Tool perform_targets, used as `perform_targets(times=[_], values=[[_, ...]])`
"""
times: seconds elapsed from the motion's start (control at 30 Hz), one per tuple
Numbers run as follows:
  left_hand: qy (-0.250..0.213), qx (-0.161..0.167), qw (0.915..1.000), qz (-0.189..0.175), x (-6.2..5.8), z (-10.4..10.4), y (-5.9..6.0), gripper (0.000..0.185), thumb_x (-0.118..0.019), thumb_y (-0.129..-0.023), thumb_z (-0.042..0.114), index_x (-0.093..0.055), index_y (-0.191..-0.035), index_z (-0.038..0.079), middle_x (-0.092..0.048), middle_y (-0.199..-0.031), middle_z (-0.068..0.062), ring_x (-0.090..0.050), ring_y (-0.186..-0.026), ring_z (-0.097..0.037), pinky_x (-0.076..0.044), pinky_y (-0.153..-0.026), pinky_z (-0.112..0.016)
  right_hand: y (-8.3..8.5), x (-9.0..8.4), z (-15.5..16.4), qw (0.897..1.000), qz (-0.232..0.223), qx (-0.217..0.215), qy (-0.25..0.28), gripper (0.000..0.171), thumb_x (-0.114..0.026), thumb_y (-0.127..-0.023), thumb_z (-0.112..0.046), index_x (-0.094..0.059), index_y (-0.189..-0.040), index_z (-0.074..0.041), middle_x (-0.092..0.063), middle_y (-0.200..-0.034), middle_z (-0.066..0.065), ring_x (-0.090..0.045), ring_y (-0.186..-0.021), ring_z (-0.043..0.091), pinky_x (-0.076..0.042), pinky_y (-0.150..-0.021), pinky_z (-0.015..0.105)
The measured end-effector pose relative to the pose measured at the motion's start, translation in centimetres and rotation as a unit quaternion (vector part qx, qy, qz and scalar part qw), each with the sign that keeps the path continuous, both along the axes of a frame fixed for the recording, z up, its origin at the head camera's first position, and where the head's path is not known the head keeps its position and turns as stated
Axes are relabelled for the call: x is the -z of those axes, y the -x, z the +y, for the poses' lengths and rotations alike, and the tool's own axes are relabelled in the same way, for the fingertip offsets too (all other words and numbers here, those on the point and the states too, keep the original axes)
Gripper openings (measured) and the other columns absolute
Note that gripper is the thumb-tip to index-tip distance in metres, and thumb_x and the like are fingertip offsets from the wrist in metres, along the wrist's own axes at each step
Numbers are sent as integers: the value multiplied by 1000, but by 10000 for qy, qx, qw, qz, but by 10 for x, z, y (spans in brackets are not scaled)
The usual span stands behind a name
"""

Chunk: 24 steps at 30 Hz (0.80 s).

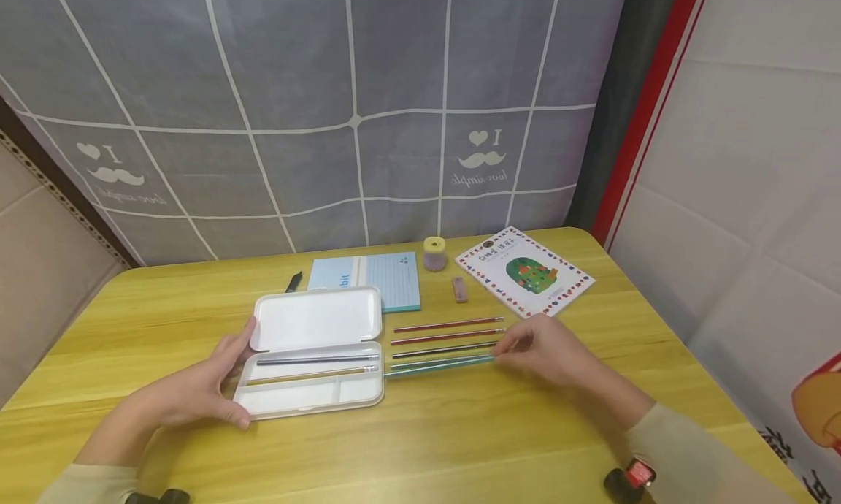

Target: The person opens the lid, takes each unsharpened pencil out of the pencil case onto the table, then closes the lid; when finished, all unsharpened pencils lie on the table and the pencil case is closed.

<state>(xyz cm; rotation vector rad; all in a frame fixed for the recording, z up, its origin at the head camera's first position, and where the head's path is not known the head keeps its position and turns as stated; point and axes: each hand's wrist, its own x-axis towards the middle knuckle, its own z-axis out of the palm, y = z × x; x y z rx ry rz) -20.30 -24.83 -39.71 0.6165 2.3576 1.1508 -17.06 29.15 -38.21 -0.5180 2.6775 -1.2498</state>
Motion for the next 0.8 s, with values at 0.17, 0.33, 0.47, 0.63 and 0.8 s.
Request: perform_targets(times=[0.17,0.33,0.47,0.63,0.8], values=[[20,2,10000,28,1,-1,0,152,-97,-68,24,21,-162,6,-28,-147,-24,-37,-139,-43,-22,-98,-2,1,6,2,9997,193,16,-155,6,-84,-87,-11,-83,-93,-12,-76,-93,-4,-61,-81,2,-53,-69,23],[1,12,10000,47,0,0,-1,152,-97,-69,24,21,-163,7,-29,-146,-24,-37,-138,-42,-22,-98,-2,1,8,2,9982,444,-30,-401,6,-85,-86,-12,-83,-90,-16,-75,-92,-8,-59,-79,2,-51,-68,22],[-4,26,10000,84,0,0,-1,152,-97,-69,24,22,-163,7,-29,-146,-25,-38,-138,-42,-23,-98,-2,1,9,2,9966,610,-83,-550,8,-86,-85,-11,-83,-88,-18,-75,-91,-11,-62,-82,1,-53,-72,23],[-37,31,9999,100,0,0,-1,152,-97,-68,23,22,-162,7,-27,-146,-25,-37,-138,-43,-23,-99,-2,0,11,-1,9934,863,-158,-741,11,-87,-84,-10,-82,-86,-20,-75,-90,-12,-65,-86,1,-56,-78,25],[-5,10,10000,99,0,0,-1,152,-97,-68,24,22,-162,7,-28,-146,-25,-36,-139,-44,-23,-98,-2,0,11,-3,9908,973,-173,-923,11,-88,-84,-12,-82,-85,-21,-74,-90,-13,-66,-86,3,-56,-79,27]])
